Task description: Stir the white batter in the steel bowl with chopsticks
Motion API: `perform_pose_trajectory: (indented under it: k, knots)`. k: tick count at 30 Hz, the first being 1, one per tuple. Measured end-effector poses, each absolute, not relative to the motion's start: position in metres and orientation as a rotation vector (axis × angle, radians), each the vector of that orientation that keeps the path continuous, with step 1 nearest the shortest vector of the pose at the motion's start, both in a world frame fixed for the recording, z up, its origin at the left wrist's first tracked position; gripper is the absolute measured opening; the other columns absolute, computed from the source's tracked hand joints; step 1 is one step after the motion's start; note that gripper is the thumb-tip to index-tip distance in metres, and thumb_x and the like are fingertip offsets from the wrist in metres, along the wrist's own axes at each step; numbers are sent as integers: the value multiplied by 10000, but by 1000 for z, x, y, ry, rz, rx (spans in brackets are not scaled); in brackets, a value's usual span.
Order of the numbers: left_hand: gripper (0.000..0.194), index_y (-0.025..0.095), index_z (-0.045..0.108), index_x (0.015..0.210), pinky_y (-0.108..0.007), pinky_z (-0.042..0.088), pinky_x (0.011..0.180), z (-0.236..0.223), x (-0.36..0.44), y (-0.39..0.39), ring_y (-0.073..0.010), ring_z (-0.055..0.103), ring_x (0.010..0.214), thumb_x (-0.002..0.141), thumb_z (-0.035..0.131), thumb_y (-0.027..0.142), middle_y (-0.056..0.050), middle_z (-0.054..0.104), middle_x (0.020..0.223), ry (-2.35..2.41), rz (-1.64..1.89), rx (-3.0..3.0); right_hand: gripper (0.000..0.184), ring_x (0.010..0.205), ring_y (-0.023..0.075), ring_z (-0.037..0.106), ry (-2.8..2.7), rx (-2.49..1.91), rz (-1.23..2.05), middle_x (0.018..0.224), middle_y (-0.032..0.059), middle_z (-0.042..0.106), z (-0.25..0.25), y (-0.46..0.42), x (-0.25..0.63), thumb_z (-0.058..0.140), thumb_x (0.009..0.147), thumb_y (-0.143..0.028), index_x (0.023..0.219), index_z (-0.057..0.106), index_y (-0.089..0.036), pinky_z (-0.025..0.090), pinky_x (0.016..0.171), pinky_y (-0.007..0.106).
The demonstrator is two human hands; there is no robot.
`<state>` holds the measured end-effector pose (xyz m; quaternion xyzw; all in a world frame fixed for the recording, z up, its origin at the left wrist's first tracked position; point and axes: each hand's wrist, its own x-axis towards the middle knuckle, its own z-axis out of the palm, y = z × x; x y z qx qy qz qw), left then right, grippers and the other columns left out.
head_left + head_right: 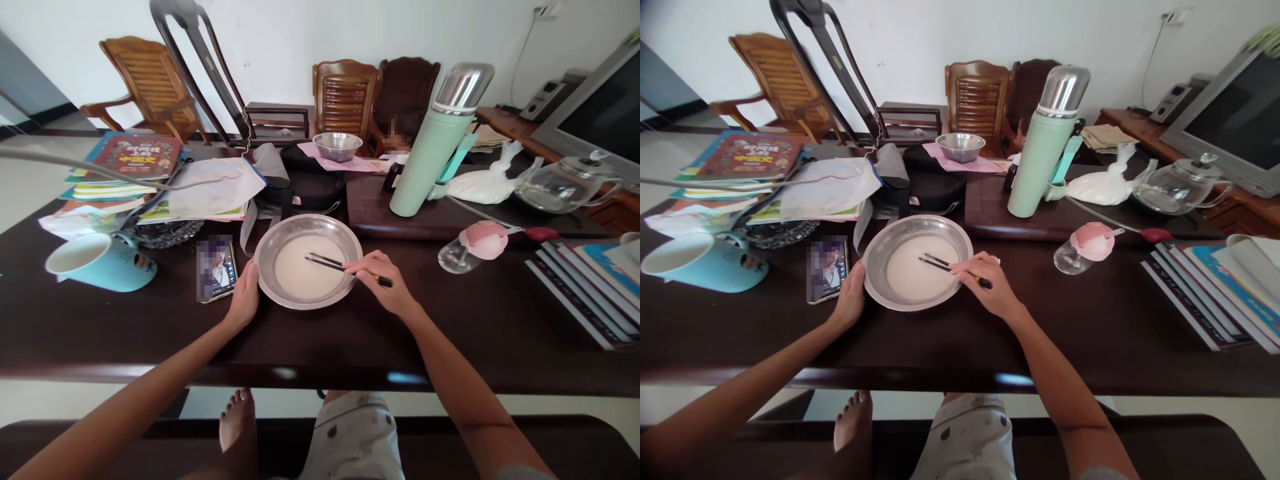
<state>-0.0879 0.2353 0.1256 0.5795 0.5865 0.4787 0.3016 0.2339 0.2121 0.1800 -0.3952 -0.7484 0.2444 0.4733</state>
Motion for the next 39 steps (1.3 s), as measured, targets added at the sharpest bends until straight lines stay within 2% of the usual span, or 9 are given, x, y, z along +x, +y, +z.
perform_pose_trajectory:
  k: [4,9,14,18,20,25,30,35,39]
  knots:
    - [801,160,626,1371,-471,399,1241,126,-88,235,-316,581,1392,984,315,789,-160,676,1433,1550,1248,1553,533,782,228,692,-1725,-1007,581,858,34,842,181,212,236,412,1091,-522,881,844,-293,486,822,453]
    - [841,147,622,1379,-493,365,1261,127,-88,235,-327,569,1407,966,331,819,-174,662,1456,1542,1259,1529,362,927,245,693,-1870,-940,682,1039,29,860,181,213,233,552,1039,-531,997,836,-310,522,893,454]
    - [854,132,640,1357,-497,343,1274,128,-87,234,-332,553,1422,958,341,825,-183,654,1461,1527,1259,1529,499,804,225,694,-1697,-1026,583,891,42,845,180,213,240,445,1087,-509,886,843,-286,485,822,441]
    - [837,139,632,1369,-489,355,1269,129,-87,234,-327,548,1429,969,327,809,-175,655,1462,1535,1254,1543,394,907,231,723,-1866,-918,701,1003,33,862,180,212,236,514,1066,-500,977,838,-294,500,879,440]
    - [826,141,628,1374,-488,364,1264,129,-87,234,-325,555,1422,976,323,798,-172,661,1454,1540,1257,1548,359,935,241,721,-1864,-942,659,1036,33,863,181,213,235,555,1046,-513,978,833,-297,501,896,450]
    - [802,159,649,1357,-493,375,1256,129,-87,234,-324,562,1412,980,330,791,-162,671,1443,1533,1256,1551,505,796,227,716,-1718,-993,617,860,35,850,182,213,238,441,1088,-511,858,832,-290,493,812,444]
    - [795,161,654,1358,-484,371,1260,129,-87,234,-318,550,1427,984,332,784,-154,659,1468,1548,1272,1542,373,922,251,695,-1802,-961,675,991,35,863,180,213,235,552,1042,-521,924,833,-304,533,893,468]
    - [841,140,644,1365,-484,370,1260,129,-87,234,-328,555,1422,966,337,814,-176,656,1462,1527,1253,1535,504,817,237,707,-1657,-1023,653,837,38,836,180,213,238,464,1074,-532,824,828,-290,528,834,448]
    - [852,132,635,1377,-489,370,1259,130,-87,234,-333,555,1419,966,337,817,-180,667,1442,1538,1263,1532,402,908,240,717,-1822,-941,724,954,33,857,182,212,235,531,1049,-531,921,835,-302,541,882,445]
